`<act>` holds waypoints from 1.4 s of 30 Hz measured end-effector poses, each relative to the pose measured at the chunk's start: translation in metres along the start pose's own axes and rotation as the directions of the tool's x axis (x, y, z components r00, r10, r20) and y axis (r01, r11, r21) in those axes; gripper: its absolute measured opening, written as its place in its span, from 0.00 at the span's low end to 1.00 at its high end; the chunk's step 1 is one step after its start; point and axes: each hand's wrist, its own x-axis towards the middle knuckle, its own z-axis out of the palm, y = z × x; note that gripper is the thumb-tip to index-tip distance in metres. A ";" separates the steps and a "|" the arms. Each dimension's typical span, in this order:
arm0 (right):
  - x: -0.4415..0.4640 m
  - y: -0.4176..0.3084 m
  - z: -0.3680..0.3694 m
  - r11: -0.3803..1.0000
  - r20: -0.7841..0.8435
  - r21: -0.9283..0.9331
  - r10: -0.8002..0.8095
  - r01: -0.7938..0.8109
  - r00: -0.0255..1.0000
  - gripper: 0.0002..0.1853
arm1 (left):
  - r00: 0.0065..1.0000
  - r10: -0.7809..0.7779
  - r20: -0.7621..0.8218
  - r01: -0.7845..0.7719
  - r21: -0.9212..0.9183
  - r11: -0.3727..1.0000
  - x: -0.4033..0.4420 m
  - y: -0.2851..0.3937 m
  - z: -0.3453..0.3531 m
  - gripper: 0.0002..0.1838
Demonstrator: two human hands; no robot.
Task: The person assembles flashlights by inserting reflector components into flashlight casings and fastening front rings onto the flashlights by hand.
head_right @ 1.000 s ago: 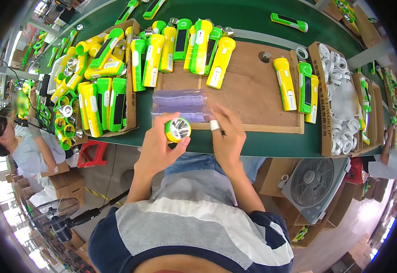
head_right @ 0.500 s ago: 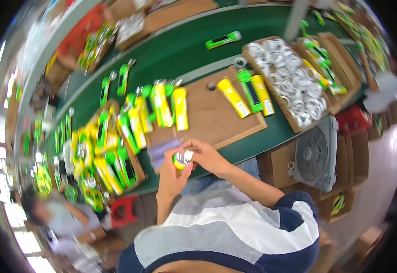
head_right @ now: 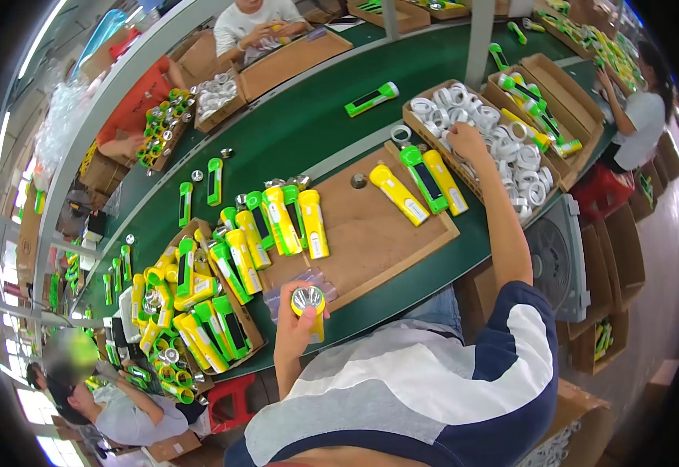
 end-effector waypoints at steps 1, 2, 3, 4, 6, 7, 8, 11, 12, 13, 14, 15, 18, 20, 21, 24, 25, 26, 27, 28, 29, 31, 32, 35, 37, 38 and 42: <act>0.011 0.006 0.008 0.999 0.053 -0.048 0.015 -0.013 0.998 0.16 | 1.000 0.006 -0.017 -0.006 0.026 1.000 0.000 0.004 -0.001 0.23; 0.018 0.011 0.010 0.999 -0.014 -0.037 0.016 -0.016 1.000 0.16 | 0.999 0.016 -0.036 -0.015 0.052 0.999 0.001 0.009 -0.002 0.23; 0.019 0.016 0.013 1.000 -0.079 -0.023 0.019 -0.021 0.997 0.16 | 0.998 0.024 -0.054 -0.020 0.079 0.997 0.001 0.012 -0.004 0.23; 0.019 0.011 0.016 1.000 -0.145 -0.007 0.025 -0.027 0.989 0.15 | 0.997 0.025 -0.068 -0.023 0.026 0.999 0.001 0.012 -0.005 0.24; 0.015 0.001 0.011 0.999 -0.279 -0.013 -0.052 0.051 0.959 0.16 | 0.996 0.018 -0.084 -0.025 -0.080 0.996 -0.001 0.010 -0.005 0.25; 0.007 -0.004 0.001 0.997 -0.345 -0.019 -0.081 0.079 0.935 0.16 | 0.998 0.023 -0.063 -0.034 -0.182 0.983 0.000 0.009 -0.004 0.25; -0.003 -0.019 -0.010 0.982 -0.263 0.178 -0.015 0.064 0.965 0.16 | 0.999 0.028 -0.038 -0.038 -0.282 0.959 0.003 0.007 -0.002 0.26; -0.064 -0.127 -0.050 0.648 -0.001 0.762 0.007 -0.004 1.000 0.21 | 0.992 0.030 0.122 0.033 -0.482 0.876 0.019 0.004 0.006 0.29; -0.095 -0.168 -0.056 0.393 0.037 0.919 -0.077 -0.004 0.996 0.24 | 0.981 0.036 0.192 0.071 -0.526 0.847 0.028 0.003 0.011 0.30; -0.113 -0.178 -0.048 0.178 0.062 0.984 -0.246 -0.018 0.967 0.24 | 0.973 0.025 0.228 0.106 -0.544 0.832 0.034 0.003 0.019 0.29; -0.136 -0.196 -0.044 0.220 0.047 0.975 -0.367 0.037 0.929 0.23 | 0.964 0.014 0.266 0.126 -0.501 0.857 0.041 0.003 0.028 0.29; -0.158 -0.211 -0.033 0.085 -0.024 0.994 -0.441 0.069 0.897 0.22 | 0.953 0.003 0.304 0.143 -0.455 0.879 0.048 0.004 0.036 0.29; -0.211 -0.233 -0.004 -0.012 -0.152 0.986 -0.457 0.164 0.877 0.18 | 0.925 -0.030 0.378 0.192 -0.399 0.897 0.063 0.000 0.050 0.29; -0.228 -0.231 -0.023 0.194 0.115 0.981 -0.483 -0.022 0.868 0.13 | 0.919 -0.044 0.391 0.232 -0.446 0.864 0.067 -0.005 0.056 0.30; -0.235 -0.230 -0.031 0.246 0.234 0.961 -0.484 -0.125 0.843 0.10 | 0.926 -0.067 0.371 0.246 -0.459 0.854 0.069 0.002 0.059 0.30; -0.234 -0.224 -0.024 0.455 0.055 0.834 -0.633 0.314 0.772 0.13 | 0.890 -0.324 0.321 0.442 -0.438 0.783 0.073 -0.007 0.064 0.25; -0.234 -0.218 -0.018 0.434 0.046 0.838 -0.659 0.330 0.751 0.20 | 0.906 -0.301 0.297 0.405 -0.404 0.820 0.075 0.001 0.071 0.26; -0.234 -0.211 -0.020 0.441 0.072 0.837 -0.675 0.324 0.734 0.20 | 0.921 -0.281 0.270 0.368 -0.365 0.855 0.075 0.009 0.077 0.29; -0.233 -0.210 -0.023 0.442 0.096 0.840 -0.693 0.316 0.715 0.20 | 0.928 -0.279 0.245 0.350 -0.327 0.878 0.076 0.005 0.079 0.30; -0.231 -0.210 -0.025 0.434 0.117 0.847 -0.715 0.307 0.689 0.21 | 0.927 -0.263 0.269 0.348 -0.346 0.871 0.076 0.001 0.079 0.30; -0.234 -0.213 -0.032 0.503 0.205 0.829 -0.679 0.243 0.705 0.25 | 0.926 -0.248 0.284 0.344 -0.366 0.865 0.074 -0.003 0.079 0.30; -0.233 -0.209 -0.039 0.555 0.256 0.795 -0.674 0.246 0.693 0.29 | 0.915 -0.230 0.331 0.359 -0.407 0.840 0.074 -0.010 0.082 0.32; -0.233 -0.208 -0.041 0.580 0.286 0.778 -0.670 0.242 0.685 0.31 | 0.919 -0.236 0.315 0.353 -0.392 0.850 0.075 -0.010 0.082 0.33; -0.234 -0.204 -0.041 0.602 0.366 0.791 -0.613 0.113 0.700 0.34 | 0.926 -0.244 0.288 0.341 -0.361 0.868 0.079 -0.011 0.084 0.35; -0.237 -0.201 -0.031 0.611 0.339 0.781 -0.593 0.134 0.730 0.34 | 0.927 -0.240 0.288 0.334 -0.348 0.876 0.085 -0.013 0.082 0.38; -0.239 -0.197 -0.020 0.611 0.281 0.767 -0.595 0.197 0.753 0.35 | 0.915 -0.243 0.322 0.355 -0.356 0.864 0.088 -0.018 0.078 0.39; -0.239 -0.192 -0.017 0.605 0.164 0.739 -0.589 0.298 0.791 0.36 | 0.908 -0.294 0.298 0.386 -0.325 0.863 0.094 -0.039 0.073 0.45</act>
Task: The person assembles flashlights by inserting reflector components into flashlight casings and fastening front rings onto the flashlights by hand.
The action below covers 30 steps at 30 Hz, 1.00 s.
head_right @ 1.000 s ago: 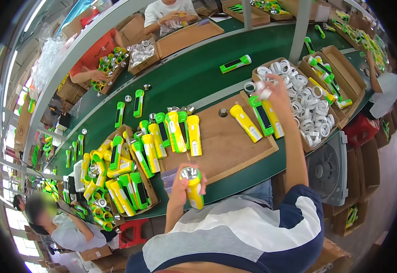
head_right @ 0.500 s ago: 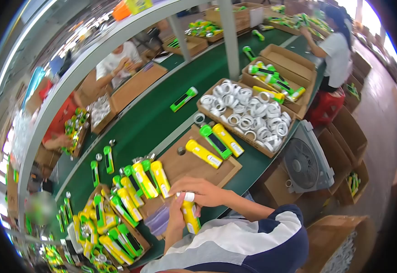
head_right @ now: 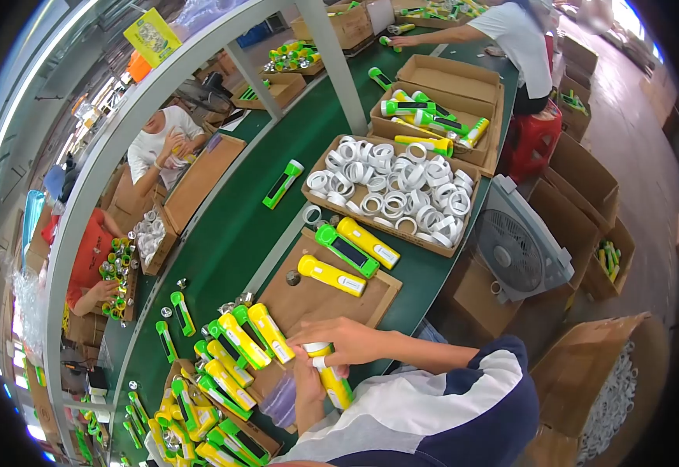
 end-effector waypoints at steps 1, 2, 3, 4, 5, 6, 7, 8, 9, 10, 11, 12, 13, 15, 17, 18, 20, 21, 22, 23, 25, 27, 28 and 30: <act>-0.001 0.000 -0.003 1.000 0.006 0.019 -0.007 0.007 1.000 0.36 | 0.998 0.009 -0.057 -0.008 0.024 1.000 0.002 0.000 0.004 0.47; -0.001 0.000 -0.006 0.999 0.016 0.040 -0.015 0.014 1.000 0.35 | 0.999 0.041 0.017 -0.040 -0.045 0.998 0.001 0.002 0.009 0.44; -0.002 -0.001 -0.008 0.998 0.026 0.067 -0.023 0.021 0.999 0.35 | 0.994 0.074 0.083 -0.065 -0.115 0.991 -0.004 0.017 0.025 0.42; 0.001 -0.004 -0.012 0.997 -0.045 0.048 -0.054 0.057 0.998 0.35 | 0.983 0.113 0.146 -0.085 -0.186 0.979 -0.008 0.024 0.034 0.40; 0.008 -0.010 -0.021 0.996 -0.113 0.021 -0.088 0.091 0.990 0.35 | 0.992 0.077 0.097 -0.068 -0.091 0.993 -0.008 0.018 0.028 0.33; 0.015 -0.016 -0.027 0.992 -0.179 -0.007 -0.123 0.123 0.976 0.35 | 0.998 0.041 0.047 -0.041 0.002 0.999 -0.009 0.016 0.025 0.28; 0.023 -0.022 -0.027 0.975 -0.203 0.041 -0.204 0.216 0.958 0.29 | 0.972 -0.088 0.218 0.099 -0.041 0.994 -0.010 0.026 0.014 0.28; 0.032 -0.021 -0.028 0.902 -0.189 0.212 -0.340 0.376 0.921 0.26 | 0.903 -0.201 0.379 0.242 -0.061 0.968 -0.015 0.033 0.008 0.28; 0.039 -0.019 -0.026 0.773 -0.207 0.386 -0.460 0.504 0.864 0.24 | 0.810 -0.204 0.550 0.406 -0.275 0.871 -0.020 0.026 0.001 0.27; 0.041 -0.020 -0.020 0.599 -0.247 0.538 -0.561 0.593 0.790 0.21 | 0.709 -0.129 0.693 0.500 -0.364 0.786 -0.022 0.018 0.002 0.27; 0.045 -0.032 -0.016 0.545 -0.307 0.582 -0.541 0.604 0.783 0.16 | 0.594 -0.005 0.804 0.583 -0.426 0.692 -0.015 0.013 0.008 0.28; 0.045 -0.035 -0.018 0.657 -0.271 0.482 -0.518 0.580 0.811 0.15 | 0.479 0.140 0.867 0.661 -0.461 0.593 -0.012 0.013 0.012 0.29; 0.044 -0.036 -0.024 0.747 -0.241 0.382 -0.489 0.545 0.839 0.15 | 0.591 0.026 0.806 0.591 -0.455 0.666 -0.017 0.024 0.009 0.28; 0.046 -0.035 -0.027 0.941 -0.227 0.032 -0.321 0.336 0.919 0.15 | 0.995 -0.037 0.094 -0.007 0.435 0.900 -0.016 0.064 0.028 0.28; 0.043 -0.027 -0.023 0.978 -0.245 -0.199 -0.105 0.056 0.964 0.16 | 0.901 0.408 -0.147 -0.032 0.916 0.400 -0.005 0.068 0.029 0.29; 0.043 -0.017 -0.026 0.980 -0.210 -0.199 -0.035 -0.007 0.977 0.17 | 0.912 0.383 -0.147 -0.009 0.926 0.378 -0.008 0.067 0.029 0.28; 0.047 -0.024 -0.061 0.976 0.104 -0.045 0.217 -0.213 0.971 0.20 | 0.933 0.331 -0.139 0.026 0.945 0.325 -0.015 0.059 0.033 0.28; 0.054 -0.029 -0.063 0.989 0.058 -0.056 0.141 -0.138 0.988 0.22 | 0.929 0.369 -0.041 -0.073 0.954 0.289 -0.016 0.055 0.031 0.28; 0.061 -0.032 -0.055 0.993 0.049 0.046 0.106 -0.109 0.993 0.23 | 0.940 0.335 -0.064 -0.070 0.925 0.373 -0.017 0.054 0.031 0.29; 0.067 -0.030 -0.049 0.989 0.173 0.077 0.112 -0.126 0.979 0.23 | 0.952 0.295 -0.085 -0.061 0.888 0.456 -0.018 0.056 0.034 0.29; 0.075 -0.033 -0.036 0.972 0.342 0.226 -0.135 0.059 0.930 0.23 | 0.992 -0.102 -0.077 0.128 0.538 0.834 -0.033 0.070 0.032 0.26; 0.094 -0.053 -0.038 0.831 0.363 0.414 -0.525 0.371 0.770 0.22 | 0.996 -0.078 -0.032 0.084 0.504 0.860 -0.028 0.081 0.032 0.27; 0.103 -0.064 -0.040 0.738 0.359 0.492 -0.655 0.461 0.665 0.22 | 0.997 -0.080 -0.013 0.076 0.482 0.873 -0.030 0.082 0.033 0.27; 0.112 -0.080 -0.041 0.654 0.383 0.573 -0.746 0.494 0.544 0.21 | 0.995 -0.097 0.016 0.081 0.426 0.901 -0.042 0.076 0.037 0.28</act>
